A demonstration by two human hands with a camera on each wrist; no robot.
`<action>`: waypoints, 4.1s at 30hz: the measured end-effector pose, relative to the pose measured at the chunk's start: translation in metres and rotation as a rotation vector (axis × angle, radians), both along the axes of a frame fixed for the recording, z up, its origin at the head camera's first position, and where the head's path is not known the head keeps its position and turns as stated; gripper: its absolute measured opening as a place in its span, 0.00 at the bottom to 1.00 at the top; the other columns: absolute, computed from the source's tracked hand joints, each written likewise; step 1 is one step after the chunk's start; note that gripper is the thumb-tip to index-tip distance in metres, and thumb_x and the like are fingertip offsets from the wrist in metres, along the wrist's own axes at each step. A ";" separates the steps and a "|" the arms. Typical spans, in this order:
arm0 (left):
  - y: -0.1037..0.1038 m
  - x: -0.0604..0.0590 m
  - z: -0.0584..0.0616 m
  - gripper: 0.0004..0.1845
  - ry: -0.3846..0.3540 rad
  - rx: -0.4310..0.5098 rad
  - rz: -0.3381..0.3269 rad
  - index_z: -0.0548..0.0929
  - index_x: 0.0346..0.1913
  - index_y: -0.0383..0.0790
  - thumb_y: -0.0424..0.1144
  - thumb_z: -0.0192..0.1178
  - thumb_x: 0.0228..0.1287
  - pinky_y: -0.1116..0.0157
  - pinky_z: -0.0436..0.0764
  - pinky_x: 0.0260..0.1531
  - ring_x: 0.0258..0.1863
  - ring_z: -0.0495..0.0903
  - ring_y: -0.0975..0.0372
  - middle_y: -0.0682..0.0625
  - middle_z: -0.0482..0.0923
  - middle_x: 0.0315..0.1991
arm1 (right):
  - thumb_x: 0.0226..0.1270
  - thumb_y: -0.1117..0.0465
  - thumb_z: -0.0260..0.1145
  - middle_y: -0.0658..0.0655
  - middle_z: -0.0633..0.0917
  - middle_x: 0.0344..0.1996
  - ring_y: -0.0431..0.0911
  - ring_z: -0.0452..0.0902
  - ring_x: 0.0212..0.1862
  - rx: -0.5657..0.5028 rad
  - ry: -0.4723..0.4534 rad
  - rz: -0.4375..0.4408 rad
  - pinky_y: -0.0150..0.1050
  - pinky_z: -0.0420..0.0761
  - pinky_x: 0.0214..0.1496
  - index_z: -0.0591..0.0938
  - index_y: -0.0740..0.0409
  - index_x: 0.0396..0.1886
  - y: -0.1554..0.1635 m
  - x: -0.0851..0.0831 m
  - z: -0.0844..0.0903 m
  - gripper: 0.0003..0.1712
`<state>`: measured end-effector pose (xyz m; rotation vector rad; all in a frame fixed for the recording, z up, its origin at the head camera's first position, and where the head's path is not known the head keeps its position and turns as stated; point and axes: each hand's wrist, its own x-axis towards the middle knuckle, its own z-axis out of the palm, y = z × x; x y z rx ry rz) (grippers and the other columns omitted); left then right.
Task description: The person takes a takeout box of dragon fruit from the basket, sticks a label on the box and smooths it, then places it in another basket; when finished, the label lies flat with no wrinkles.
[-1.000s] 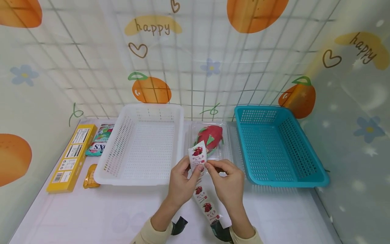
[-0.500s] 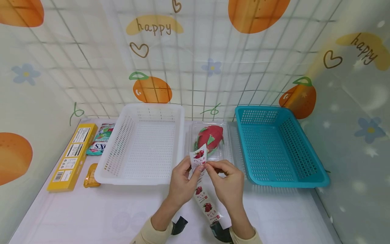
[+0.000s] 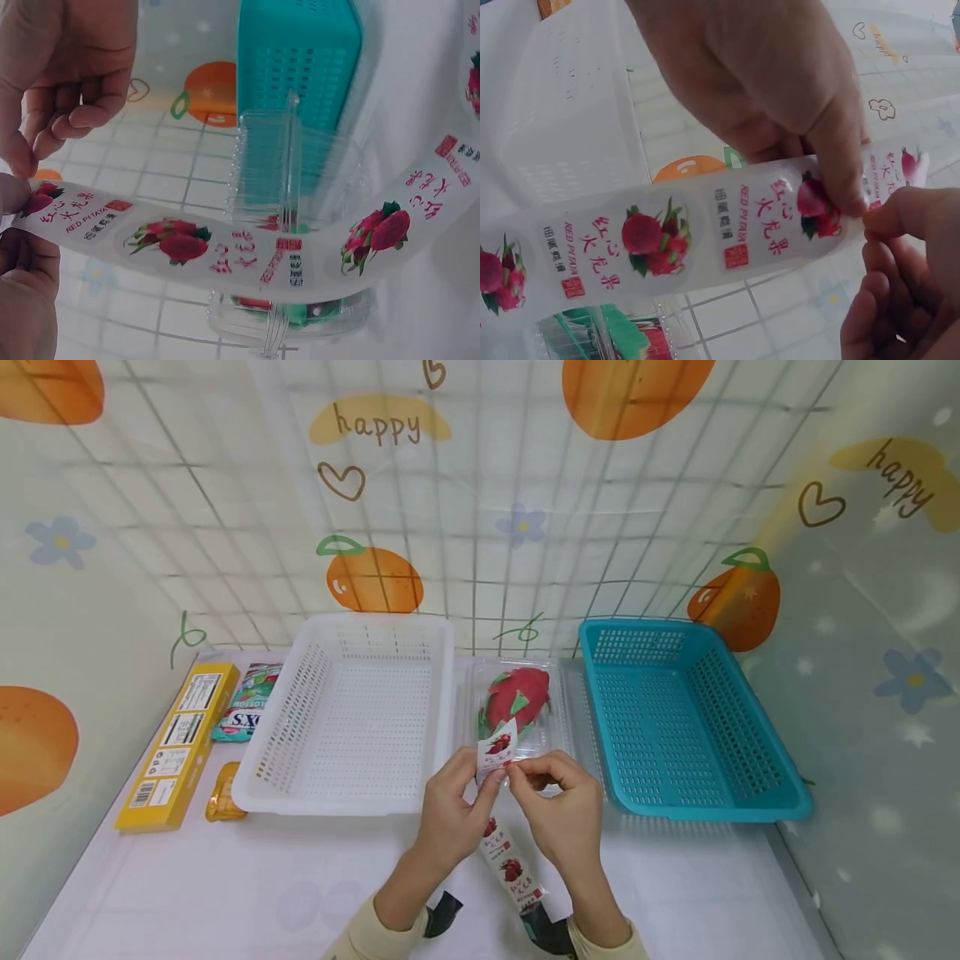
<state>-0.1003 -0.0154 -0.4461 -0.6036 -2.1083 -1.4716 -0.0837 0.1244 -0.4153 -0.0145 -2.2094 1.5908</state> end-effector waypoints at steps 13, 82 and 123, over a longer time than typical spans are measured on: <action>0.005 0.002 -0.005 0.08 -0.079 -0.026 0.048 0.84 0.40 0.36 0.22 0.67 0.60 0.72 0.78 0.28 0.29 0.73 0.67 0.50 0.80 0.32 | 0.65 0.75 0.65 0.49 0.83 0.26 0.45 0.78 0.33 -0.294 -0.129 0.142 0.33 0.81 0.34 0.84 0.68 0.30 0.004 0.002 0.010 0.04; -0.155 0.065 0.010 0.10 -0.682 -0.252 -0.138 0.86 0.50 0.46 0.45 0.63 0.72 0.71 0.84 0.38 0.37 0.82 0.72 0.56 0.86 0.40 | 0.67 0.80 0.59 0.48 0.83 0.33 0.41 0.79 0.31 -0.386 0.009 0.236 0.31 0.83 0.35 0.78 0.72 0.36 -0.007 0.014 0.013 0.04; -0.016 0.005 0.041 0.05 -0.094 0.420 -0.063 0.85 0.41 0.25 0.19 0.63 0.64 0.73 0.85 0.44 0.40 0.83 0.68 0.40 0.84 0.36 | 0.68 0.74 0.62 0.54 0.82 0.32 0.43 0.79 0.31 -0.263 -0.059 0.201 0.33 0.83 0.36 0.80 0.64 0.34 -0.016 0.012 0.005 0.04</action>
